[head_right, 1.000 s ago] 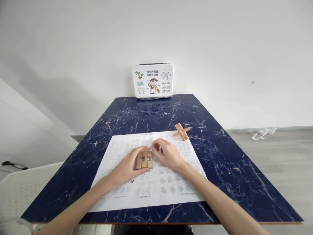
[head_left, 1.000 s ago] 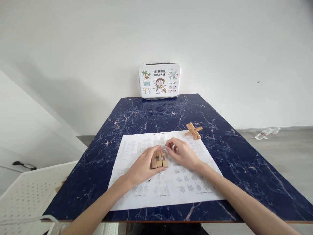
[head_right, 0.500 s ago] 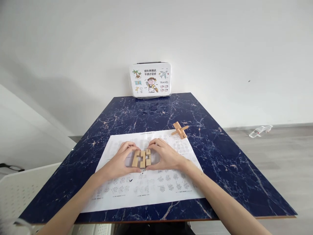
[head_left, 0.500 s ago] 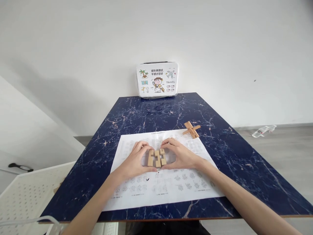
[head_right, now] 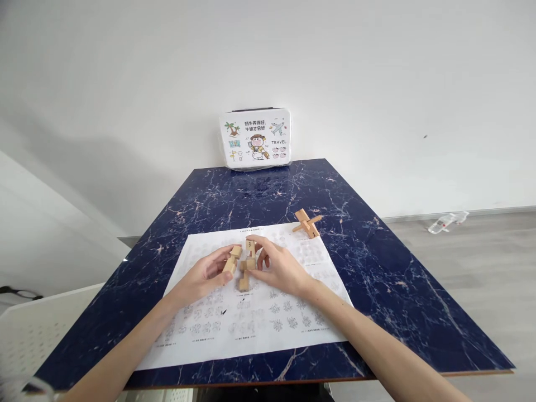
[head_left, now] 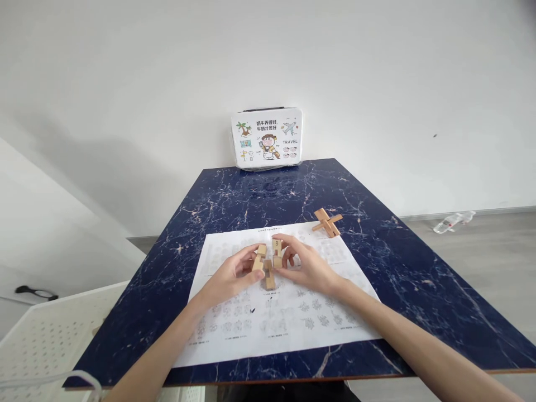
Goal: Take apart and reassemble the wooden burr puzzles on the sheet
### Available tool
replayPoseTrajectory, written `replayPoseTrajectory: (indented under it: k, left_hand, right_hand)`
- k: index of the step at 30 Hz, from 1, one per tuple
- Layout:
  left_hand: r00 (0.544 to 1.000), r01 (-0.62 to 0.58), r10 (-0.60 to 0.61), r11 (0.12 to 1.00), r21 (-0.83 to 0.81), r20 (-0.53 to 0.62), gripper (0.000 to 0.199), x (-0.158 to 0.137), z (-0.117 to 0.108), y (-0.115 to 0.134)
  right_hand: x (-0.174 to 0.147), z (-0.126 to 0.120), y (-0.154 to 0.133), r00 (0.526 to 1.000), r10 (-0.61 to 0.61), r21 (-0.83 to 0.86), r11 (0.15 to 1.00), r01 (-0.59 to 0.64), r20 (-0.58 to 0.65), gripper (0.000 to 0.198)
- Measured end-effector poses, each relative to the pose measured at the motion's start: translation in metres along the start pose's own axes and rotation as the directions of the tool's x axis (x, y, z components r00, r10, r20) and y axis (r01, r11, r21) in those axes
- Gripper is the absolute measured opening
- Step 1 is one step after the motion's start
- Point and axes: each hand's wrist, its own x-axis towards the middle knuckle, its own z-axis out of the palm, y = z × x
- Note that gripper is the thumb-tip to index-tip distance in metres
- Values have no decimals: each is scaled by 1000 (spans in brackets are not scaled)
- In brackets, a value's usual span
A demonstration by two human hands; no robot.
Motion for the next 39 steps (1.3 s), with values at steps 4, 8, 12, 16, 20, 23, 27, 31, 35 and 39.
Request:
replayPoseTrajectory:
  k: [4,8,12,16,20,23,27,31,35,39]
  left_hand:
    - [999,19,-16,999,-49,51,61,1,2,2]
    - [989,44,-37,998,-45,142,42,1,5,7]
    - [994,45,-43,999,-23,97,42,2,10,12]
    - [996,46,-43,998,-44,73,42,3,12,13]
    - [996,49,-45,997,-55,73,40,4,12,11]
    - [998,38,-36,998,-46,44,40,4,13,9]
    - [999,27,-27,999,-20,-25,44,6,14,6]
    - [998,7,-8,1000,-10,-70,43,8,16,4]
    - [993,-18,21,999,28,-114,45,8,21,4]
    - [988,-42,58,992,115,-140,46,7,28,5]
  right_hand:
    - [-3,4,-1,1000,10,-24,1000,-10,-13,62]
    - [-3,4,-4,1000,-25,-72,997,26,14,61]
    - [-1,3,-7,998,-56,-133,990,57,6,59]
    - [-1,5,-7,995,-100,-215,972,97,0,57]
    - [0,8,-4,985,-171,-325,932,162,2,58]
    - [1,8,-5,971,-241,-391,895,217,-13,61]
    - [3,7,-10,938,-337,-439,857,270,-80,65]
    - [5,7,-15,928,-370,-398,859,322,-48,72]
    - [5,9,-15,943,-325,-354,893,279,-77,67]
    - [5,11,-14,936,-343,-360,885,295,-78,58]
